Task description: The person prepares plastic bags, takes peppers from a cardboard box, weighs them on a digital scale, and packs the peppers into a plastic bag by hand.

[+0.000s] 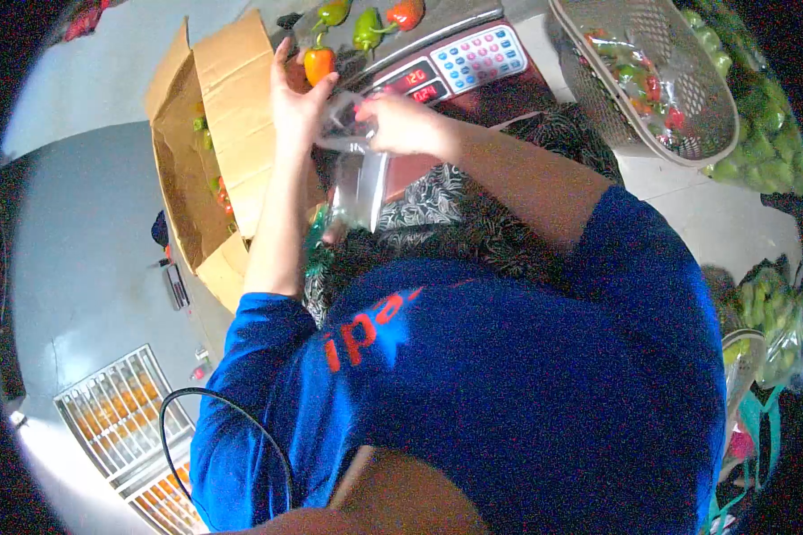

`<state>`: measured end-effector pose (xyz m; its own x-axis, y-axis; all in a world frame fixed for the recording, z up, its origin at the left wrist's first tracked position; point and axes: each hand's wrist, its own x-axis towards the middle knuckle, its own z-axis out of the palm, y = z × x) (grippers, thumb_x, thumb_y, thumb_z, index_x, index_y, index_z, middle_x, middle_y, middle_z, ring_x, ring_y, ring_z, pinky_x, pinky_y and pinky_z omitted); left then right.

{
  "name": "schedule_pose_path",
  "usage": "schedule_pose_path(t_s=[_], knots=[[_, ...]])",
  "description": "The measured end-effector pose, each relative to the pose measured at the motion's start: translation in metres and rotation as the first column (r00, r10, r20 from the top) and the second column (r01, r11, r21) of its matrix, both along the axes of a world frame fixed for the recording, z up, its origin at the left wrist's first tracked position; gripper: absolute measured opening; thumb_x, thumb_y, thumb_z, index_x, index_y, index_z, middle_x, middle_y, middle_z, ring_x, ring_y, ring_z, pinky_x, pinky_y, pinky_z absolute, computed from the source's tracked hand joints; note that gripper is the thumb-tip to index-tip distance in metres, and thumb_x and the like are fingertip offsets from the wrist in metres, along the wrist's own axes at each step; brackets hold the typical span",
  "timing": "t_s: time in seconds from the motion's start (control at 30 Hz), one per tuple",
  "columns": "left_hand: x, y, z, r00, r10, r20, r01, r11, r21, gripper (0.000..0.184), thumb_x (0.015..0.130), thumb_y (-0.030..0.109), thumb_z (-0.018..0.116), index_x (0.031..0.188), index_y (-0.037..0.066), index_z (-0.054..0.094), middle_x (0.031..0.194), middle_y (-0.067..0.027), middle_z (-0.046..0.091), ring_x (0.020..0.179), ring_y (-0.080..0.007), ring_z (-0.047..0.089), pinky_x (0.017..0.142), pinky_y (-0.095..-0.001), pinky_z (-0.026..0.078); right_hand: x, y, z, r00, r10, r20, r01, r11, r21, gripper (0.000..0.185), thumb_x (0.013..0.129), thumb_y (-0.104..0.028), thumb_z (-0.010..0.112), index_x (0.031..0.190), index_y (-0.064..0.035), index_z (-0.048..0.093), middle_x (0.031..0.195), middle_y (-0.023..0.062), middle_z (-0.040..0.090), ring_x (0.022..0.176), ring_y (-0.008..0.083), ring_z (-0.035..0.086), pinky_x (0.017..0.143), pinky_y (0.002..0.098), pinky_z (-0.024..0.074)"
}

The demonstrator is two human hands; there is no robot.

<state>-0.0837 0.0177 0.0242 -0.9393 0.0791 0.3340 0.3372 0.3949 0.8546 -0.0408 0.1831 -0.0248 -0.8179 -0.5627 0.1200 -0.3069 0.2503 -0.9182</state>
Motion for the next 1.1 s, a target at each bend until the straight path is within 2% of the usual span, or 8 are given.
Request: schedule_pose_path(t_s=[0.3,0.47,0.5,0.63,0.73,0.8,0.97,1.1], knots=[[0.067,0.016,-0.032,0.982,0.009,0.188,-0.059,0.963,0.264,0.057,0.071,-0.006,0.065,0.120,-0.001,0.036,0.106,-0.0110,0.053,0.096,-0.0180,0.055,0.085,-0.0293,0.047,-0.009,-0.005,-0.019,0.995,-0.095,0.039,0.101,0.981,-0.163,0.053,0.066,-0.004,0.065,0.116,0.0061,0.051,0.109,0.0153,0.053,0.105,0.0235,0.053,0.092,0.0302,0.0422],[0.109,0.023,-0.038,0.929,0.102,0.357,0.042,0.926,-0.374,0.033,0.073,0.009,0.064,0.103,0.000,0.053,0.091,-0.0170,0.062,0.086,-0.0256,0.062,0.078,-0.0339,0.049,-0.002,-0.011,-0.028,0.998,-0.052,0.021,0.055,0.976,-0.209,0.051,0.069,0.003,0.059,0.119,0.0076,0.050,0.119,0.0155,0.051,0.112,0.0211,0.050,0.096,0.0299,0.0402],[0.112,0.020,-0.046,0.979,0.028,0.201,0.069,0.885,-0.460,0.036,0.071,0.018,0.064,0.102,0.000,0.056,0.091,-0.0228,0.061,0.086,-0.0336,0.062,0.077,-0.0383,0.050,0.007,-0.007,-0.031,0.975,-0.013,-0.223,0.004,0.999,-0.042,0.045,0.069,0.005,0.056,0.114,0.0058,0.054,0.113,0.0163,0.054,0.111,0.0237,0.051,0.095,0.0322,0.0415],[0.101,0.008,-0.029,0.825,0.093,0.558,0.475,0.422,-0.772,0.039,0.070,0.037,0.065,0.090,0.003,0.066,0.088,-0.0208,0.064,0.083,-0.0325,0.064,0.076,-0.0414,0.050,0.031,-0.017,-0.012,0.954,0.153,-0.257,-0.158,0.987,0.001,0.044,0.067,0.002,0.058,0.110,0.0025,0.057,0.104,0.0187,0.058,0.099,0.0323,0.055,0.089,0.0348,0.0435],[0.075,-0.004,-0.012,0.791,-0.024,0.611,0.587,0.312,-0.747,0.040,0.070,0.043,0.064,0.085,0.006,0.068,0.086,-0.0183,0.066,0.080,-0.0312,0.064,0.073,-0.0418,0.051,0.029,-0.010,-0.003,0.961,0.138,-0.239,-0.128,0.990,0.056,0.045,0.066,0.002,0.059,0.111,0.0006,0.058,0.104,0.0190,0.058,0.099,0.0319,0.055,0.089,0.0351,0.0435],[0.045,-0.016,0.005,0.709,-0.107,0.698,0.658,0.456,-0.599,0.037,0.072,0.044,0.064,0.083,0.010,0.070,0.075,-0.0141,0.066,0.070,-0.0251,0.064,0.064,-0.0357,0.050,0.019,-0.005,-0.005,0.978,0.137,-0.157,-0.115,0.983,0.141,0.044,0.066,-0.001,0.062,0.109,-0.0014,0.060,0.102,0.0203,0.058,0.097,0.0323,0.056,0.088,0.0361,0.0441],[-0.030,0.005,0.018,0.973,-0.008,0.230,0.148,0.787,-0.599,0.049,0.073,0.040,0.064,0.105,0.003,0.059,0.097,-0.0200,0.063,0.091,-0.0331,0.062,0.080,-0.0401,0.048,0.006,0.000,-0.004,0.978,0.202,-0.046,-0.181,0.943,0.278,0.037,0.066,-0.008,0.067,0.102,-0.0026,0.063,0.098,0.0207,0.059,0.090,0.0333,0.058,0.082,0.0380,0.0465],[-0.060,0.043,-0.009,0.978,0.199,0.058,-0.089,0.659,-0.747,0.063,0.070,0.041,0.067,0.120,0.007,0.049,0.110,-0.0192,0.057,0.101,-0.0328,0.058,0.085,-0.0416,0.047,-0.001,-0.004,-0.038,0.954,0.301,0.012,-0.297,0.933,0.202,0.035,0.060,-0.026,0.073,0.088,-0.0052,0.067,0.077,0.0161,0.063,0.070,0.0292,0.062,0.068,0.0364,0.0497]])
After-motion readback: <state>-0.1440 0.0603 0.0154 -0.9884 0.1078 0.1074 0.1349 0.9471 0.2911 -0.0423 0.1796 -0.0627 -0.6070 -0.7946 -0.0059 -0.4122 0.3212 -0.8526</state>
